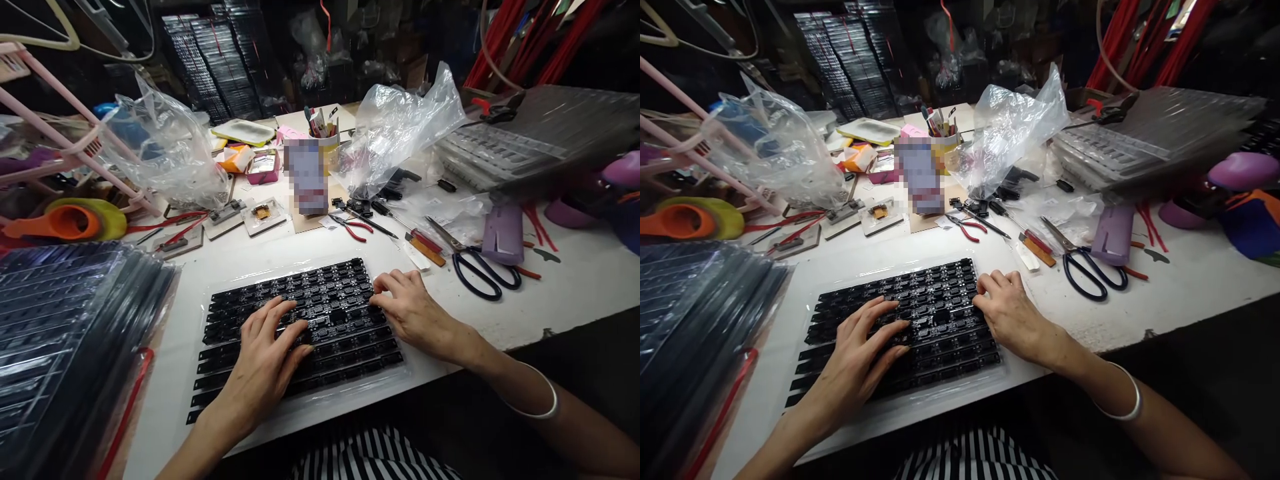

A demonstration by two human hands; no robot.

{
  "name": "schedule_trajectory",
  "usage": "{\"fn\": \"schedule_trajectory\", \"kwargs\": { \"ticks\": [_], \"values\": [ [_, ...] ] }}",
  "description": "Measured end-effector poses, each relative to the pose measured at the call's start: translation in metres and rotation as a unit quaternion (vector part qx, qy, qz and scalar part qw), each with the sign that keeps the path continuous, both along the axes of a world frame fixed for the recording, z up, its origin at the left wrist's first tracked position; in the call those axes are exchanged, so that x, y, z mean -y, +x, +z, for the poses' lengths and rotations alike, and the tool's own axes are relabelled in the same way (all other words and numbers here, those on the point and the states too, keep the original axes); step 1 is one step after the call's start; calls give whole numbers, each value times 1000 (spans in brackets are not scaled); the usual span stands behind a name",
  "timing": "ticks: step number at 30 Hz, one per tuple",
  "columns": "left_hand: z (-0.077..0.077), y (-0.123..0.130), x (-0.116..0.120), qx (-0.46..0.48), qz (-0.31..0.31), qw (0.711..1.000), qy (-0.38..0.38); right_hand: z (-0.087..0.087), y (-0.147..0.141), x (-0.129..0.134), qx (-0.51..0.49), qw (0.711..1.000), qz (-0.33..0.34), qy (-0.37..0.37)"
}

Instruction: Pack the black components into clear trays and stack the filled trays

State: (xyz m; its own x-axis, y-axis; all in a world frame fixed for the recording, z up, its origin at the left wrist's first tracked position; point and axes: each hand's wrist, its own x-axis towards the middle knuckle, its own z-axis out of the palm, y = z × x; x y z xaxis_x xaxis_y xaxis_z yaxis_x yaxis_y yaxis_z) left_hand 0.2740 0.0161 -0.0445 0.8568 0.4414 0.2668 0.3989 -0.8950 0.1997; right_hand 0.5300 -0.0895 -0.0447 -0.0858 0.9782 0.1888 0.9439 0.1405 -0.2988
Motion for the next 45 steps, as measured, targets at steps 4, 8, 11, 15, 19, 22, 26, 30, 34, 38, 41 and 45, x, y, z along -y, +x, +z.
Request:
{"fn": "schedule_trajectory", "kwargs": {
  "ticks": [4, 8, 11, 15, 19, 22, 26, 30, 34, 38, 41, 45],
  "values": [
    [6, 19, 7, -31, -42, 999, -9, 2, 5, 2, -31, 999, -6, 44],
    [6, 38, 12, -59, -71, 996, -16, 0, 10, 6, -45, 996, -26, 76],
    [2, 45, 15, -69, -72, 995, -23, -3, 13, 9, -54, 995, -30, 76],
    [2, 49, 17, -73, -67, 994, -36, -5, 16, 13, -71, 994, -35, 72],
    [12, 43, 13, -32, -49, 998, -39, -1, 16, 13, -86, 992, -36, 80],
    [23, 24, 6, 14, -7, 999, -35, 4, 9, 7, -90, 992, -13, 86],
    [35, -14, 0, 66, 77, 995, -25, 7, -7, -12, -66, 995, 40, 69],
    [39, -55, 4, 99, 162, 982, -15, 3, -20, -37, -14, 996, 68, 51],
    [34, -88, 14, 116, 224, 967, -19, -2, -26, -53, 34, 996, 77, 42],
    [25, -106, 21, 128, 255, 958, -36, -6, -30, -56, 72, 994, 77, 37],
    [19, -110, 24, 131, 250, 958, -52, -10, -32, -56, 90, 993, 72, 38],
    [14, -112, 26, 134, 247, 958, -57, -14, -31, -57, 105, 991, 69, 44]
  ]
}}
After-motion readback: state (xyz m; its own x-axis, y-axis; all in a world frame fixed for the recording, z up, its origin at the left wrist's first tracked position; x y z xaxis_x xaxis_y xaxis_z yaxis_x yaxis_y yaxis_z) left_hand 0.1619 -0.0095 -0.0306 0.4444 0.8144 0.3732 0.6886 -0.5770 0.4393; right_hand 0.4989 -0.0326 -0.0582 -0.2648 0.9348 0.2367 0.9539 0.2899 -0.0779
